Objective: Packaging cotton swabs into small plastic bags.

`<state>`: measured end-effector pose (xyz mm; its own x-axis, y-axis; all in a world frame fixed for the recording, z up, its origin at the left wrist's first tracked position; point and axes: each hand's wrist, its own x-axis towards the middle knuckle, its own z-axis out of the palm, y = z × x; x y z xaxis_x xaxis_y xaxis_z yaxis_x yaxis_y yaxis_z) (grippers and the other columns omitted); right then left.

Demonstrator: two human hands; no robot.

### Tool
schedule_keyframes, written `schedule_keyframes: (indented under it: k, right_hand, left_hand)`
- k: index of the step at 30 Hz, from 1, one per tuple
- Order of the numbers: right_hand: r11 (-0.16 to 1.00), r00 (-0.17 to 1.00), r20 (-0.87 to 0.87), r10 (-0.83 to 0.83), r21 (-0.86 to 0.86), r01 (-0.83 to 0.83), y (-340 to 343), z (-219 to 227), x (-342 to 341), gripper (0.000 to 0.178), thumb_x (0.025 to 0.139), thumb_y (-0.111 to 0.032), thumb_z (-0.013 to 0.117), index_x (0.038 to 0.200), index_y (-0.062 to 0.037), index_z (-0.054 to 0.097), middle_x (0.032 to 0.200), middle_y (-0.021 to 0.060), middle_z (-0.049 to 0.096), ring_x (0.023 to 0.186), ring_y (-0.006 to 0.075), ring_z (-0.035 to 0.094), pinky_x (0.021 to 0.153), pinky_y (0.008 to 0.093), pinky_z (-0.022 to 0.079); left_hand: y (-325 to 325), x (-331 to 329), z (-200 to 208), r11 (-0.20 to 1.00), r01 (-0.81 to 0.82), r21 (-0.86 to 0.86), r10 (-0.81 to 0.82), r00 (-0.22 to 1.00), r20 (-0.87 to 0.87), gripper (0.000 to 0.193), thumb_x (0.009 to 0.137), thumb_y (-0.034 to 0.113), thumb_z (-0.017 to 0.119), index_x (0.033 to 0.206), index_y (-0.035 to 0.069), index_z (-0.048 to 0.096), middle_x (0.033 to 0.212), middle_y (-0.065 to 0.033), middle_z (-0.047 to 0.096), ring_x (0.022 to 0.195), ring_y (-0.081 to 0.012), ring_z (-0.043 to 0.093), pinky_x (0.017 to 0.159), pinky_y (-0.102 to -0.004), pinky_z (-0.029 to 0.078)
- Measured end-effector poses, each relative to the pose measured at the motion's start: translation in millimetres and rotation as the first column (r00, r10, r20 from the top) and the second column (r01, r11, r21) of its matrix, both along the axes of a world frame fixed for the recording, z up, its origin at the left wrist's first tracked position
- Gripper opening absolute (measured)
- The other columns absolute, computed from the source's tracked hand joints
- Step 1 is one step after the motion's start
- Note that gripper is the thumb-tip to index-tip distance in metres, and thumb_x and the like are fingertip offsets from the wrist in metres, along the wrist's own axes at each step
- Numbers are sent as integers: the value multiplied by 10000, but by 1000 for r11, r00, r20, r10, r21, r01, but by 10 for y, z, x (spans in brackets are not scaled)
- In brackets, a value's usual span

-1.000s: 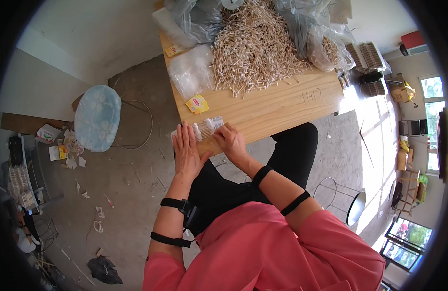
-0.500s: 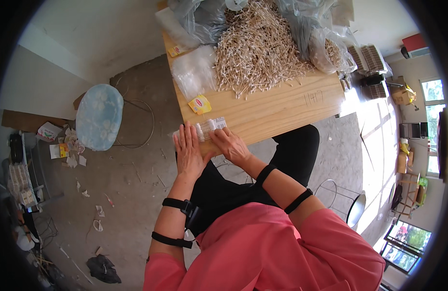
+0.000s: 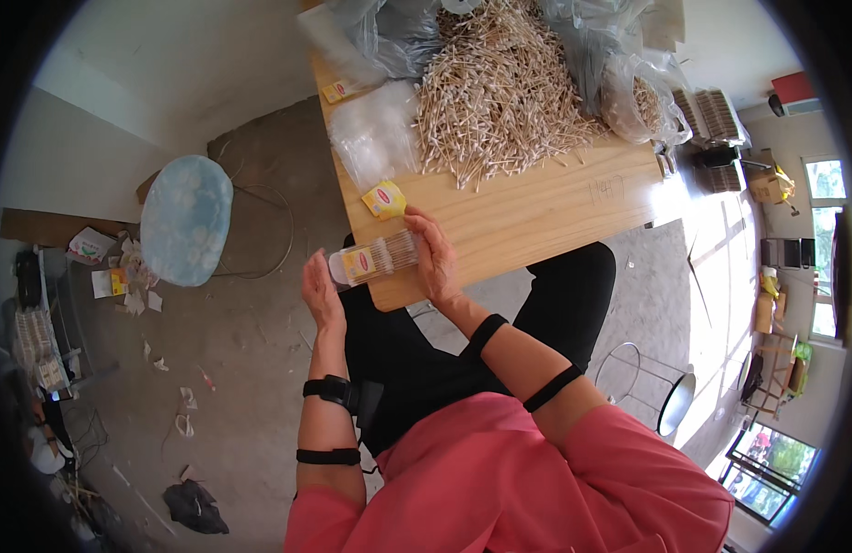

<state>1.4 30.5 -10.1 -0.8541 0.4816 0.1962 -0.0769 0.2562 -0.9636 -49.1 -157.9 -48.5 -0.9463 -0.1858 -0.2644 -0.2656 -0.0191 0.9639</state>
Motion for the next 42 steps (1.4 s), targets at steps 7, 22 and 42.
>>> schedule_keyframes:
  k: [7, 22, 42]
  right_hand:
    - [991, 999, -38, -35, -132, 29, -132, -181, -32, 262, 982, 59, 420, 1156, -15, 600, 1362, 145, 540, 1274, 275, 514, 1079, 344, 387]
    - [940, 998, -49, -34, -342, 15, -549, -112, -141, 236, 989, 39, 406, 1128, -15, 588, 1359, 139, 537, 1278, 257, 501, 1094, 332, 352]
    - [858, 816, 449, -363, 502, 106, 1520, 38, -109, 237, 837, -275, 672, 873, -46, 619, 916, 151, 654, 830, 371, 646, 727, 468, 507]
  left_hand:
    - [154, 40, 52, 948, 209, -242, -218, 976, -14, 291, 1024, 286, 542, 1003, 5, 610, 824, -46, 641, 738, -134, 598, 686, -294, 495]
    - [300, 63, 86, 883, 128, -452, -227, 959, -170, 268, 1035, 249, 503, 1024, -10, 568, 833, -138, 646, 748, -219, 637, 682, -357, 501]
    - [804, 768, 709, 649, 441, -620, -701, 664, -262, 217, 957, 22, 510, 1160, 2, 585, 1161, -171, 604, 1062, -354, 598, 915, -414, 476]
